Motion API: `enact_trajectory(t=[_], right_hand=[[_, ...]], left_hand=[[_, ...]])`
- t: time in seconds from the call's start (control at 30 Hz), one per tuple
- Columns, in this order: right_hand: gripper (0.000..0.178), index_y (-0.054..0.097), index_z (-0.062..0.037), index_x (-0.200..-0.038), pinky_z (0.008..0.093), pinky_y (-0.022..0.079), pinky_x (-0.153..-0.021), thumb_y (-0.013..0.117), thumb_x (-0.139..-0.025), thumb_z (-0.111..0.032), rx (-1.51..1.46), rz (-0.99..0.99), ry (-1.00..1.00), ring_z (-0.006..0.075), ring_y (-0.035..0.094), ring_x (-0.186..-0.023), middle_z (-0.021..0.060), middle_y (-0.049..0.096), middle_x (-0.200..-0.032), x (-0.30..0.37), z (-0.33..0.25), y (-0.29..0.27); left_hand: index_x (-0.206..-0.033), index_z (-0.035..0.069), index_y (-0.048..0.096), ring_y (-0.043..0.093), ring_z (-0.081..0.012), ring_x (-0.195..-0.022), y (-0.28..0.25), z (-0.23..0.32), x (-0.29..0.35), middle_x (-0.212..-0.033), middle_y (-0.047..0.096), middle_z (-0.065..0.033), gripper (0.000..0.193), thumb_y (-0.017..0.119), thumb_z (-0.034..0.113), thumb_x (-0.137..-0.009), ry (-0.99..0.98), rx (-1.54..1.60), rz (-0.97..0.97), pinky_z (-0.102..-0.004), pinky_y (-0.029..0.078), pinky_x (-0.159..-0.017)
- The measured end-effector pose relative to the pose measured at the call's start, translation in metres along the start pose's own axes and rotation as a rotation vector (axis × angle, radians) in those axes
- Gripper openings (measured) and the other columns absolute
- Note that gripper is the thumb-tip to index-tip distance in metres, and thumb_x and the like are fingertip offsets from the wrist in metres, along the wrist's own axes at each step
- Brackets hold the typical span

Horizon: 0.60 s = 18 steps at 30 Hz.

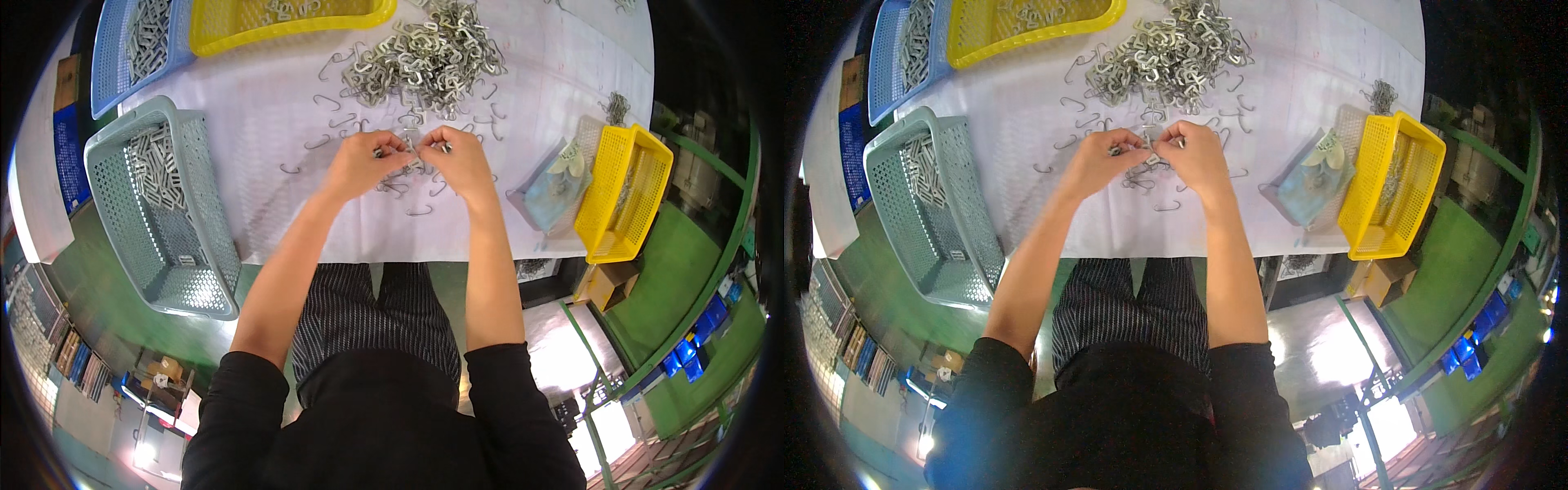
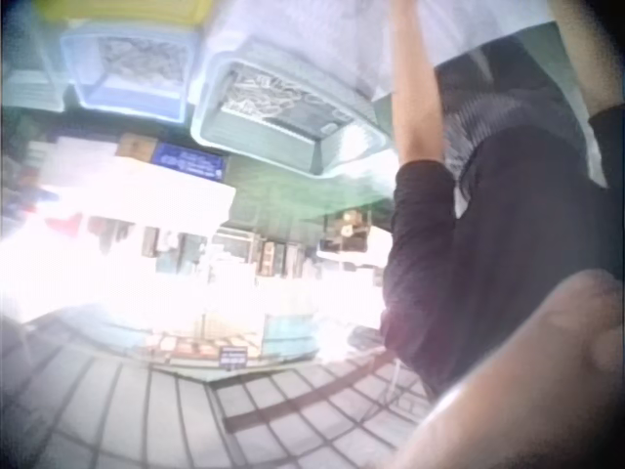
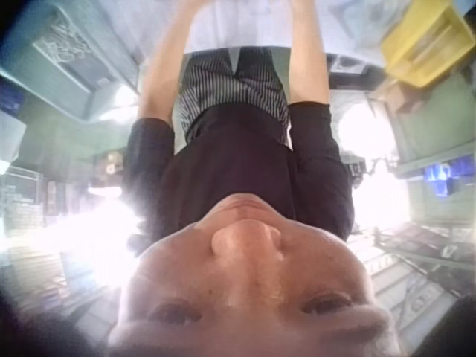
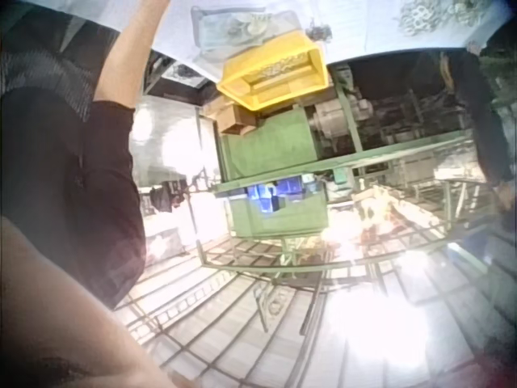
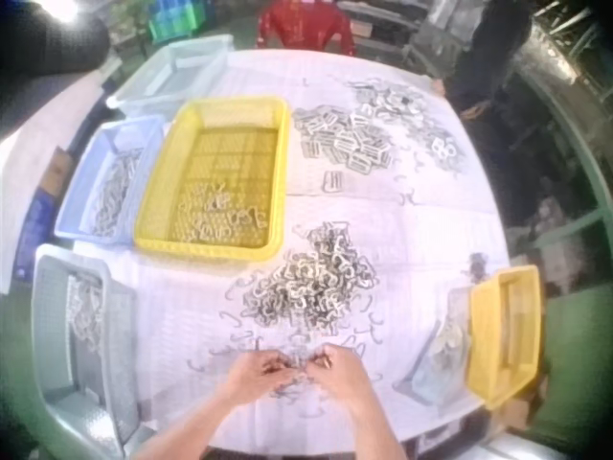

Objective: The person sorts various small metal hardware pieces by hand on a white table, picking them up from a large pile and placing them into smaller plastic bins.

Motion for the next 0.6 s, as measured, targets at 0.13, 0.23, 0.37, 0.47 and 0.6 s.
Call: enact_trajectory(t=[0.13, 0.23, 0.37, 0.47, 0.6], right_hand=[[0.014, 0.065, -0.0083, -0.081, 0.0335, 0.043, -0.058, 0.067, -0.072, -0.019, -0.045, 0.035, 0.148, 0.0237, 0.058, -0.063, 0.0097, 0.064, -0.072, 0.01, -0.001, -0.018], [0.015, 0.063, -0.008, -0.08, 0.0332, 0.044, -0.058, 0.067, -0.073, -0.02, 0.046, 0.1, 0.09, 0.0232, 0.059, -0.063, 0.008, 0.065, -0.073, 0.006, -0.009, -0.013], [0.017, 0.061, -0.0094, -0.084, 0.035, 0.046, -0.059, 0.068, -0.073, -0.021, 0.146, 0.159, 0.033, 0.0249, 0.061, -0.067, 0.0068, 0.065, -0.079, -0.01, -0.028, 0.006], [0.02, 0.06, -0.0116, -0.089, 0.0374, 0.048, -0.061, 0.069, -0.074, -0.02, 0.289, 0.34, -0.188, 0.0258, 0.063, -0.069, 0.0063, 0.064, -0.085, -0.02, -0.034, 0.02], [0.022, 0.061, -0.011, -0.09, 0.0364, 0.045, -0.056, 0.07, -0.073, -0.02, 0.419, 0.402, -0.214, 0.0259, 0.059, -0.065, 0.0049, 0.062, -0.078, -0.027, -0.035, 0.031]], left_hand=[[-0.09, 0.005, 0.068, 0.049, -0.0081, -0.058, -0.025, -0.018, 0.003, -0.064, 0.057, 0.0, 0.023, 0.066, 0.025, -0.079, 0.027, -0.048, 0.142, -0.0257, 0.039, -0.052], [-0.084, 0.005, 0.068, 0.043, -0.0054, -0.055, -0.034, -0.02, 0.004, -0.06, 0.05, 0.0033, 0.025, 0.065, 0.029, -0.082, -0.082, -0.008, 0.191, -0.0217, 0.033, -0.048], [-0.076, 0.005, 0.065, 0.036, -0.0045, -0.052, -0.05, -0.02, 0.003, -0.057, 0.046, 0.0046, 0.026, 0.062, 0.03, -0.084, -0.136, 0.176, 0.153, -0.0208, 0.027, -0.046], [-0.069, 0.007, 0.056, 0.035, -0.0042, -0.051, -0.058, -0.018, 0.011, -0.058, 0.045, 0.004, 0.026, 0.058, 0.027, -0.086, -0.093, 0.31, 0.083, -0.0197, 0.024, -0.045], [-0.066, 0.01, 0.048, 0.041, -0.0064, -0.051, -0.059, -0.027, 0.015, -0.061, 0.048, 0.0014, 0.024, 0.053, 0.021, -0.087, 0.042, 0.865, -0.04, -0.0203, 0.028, -0.046]])
Point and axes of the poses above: each hand's wrist, its own x-axis away from the middle knuckle, its own y-axis out of the palm, z = x × y, the point moved 3 cm from there along -x, towards the middle knuckle
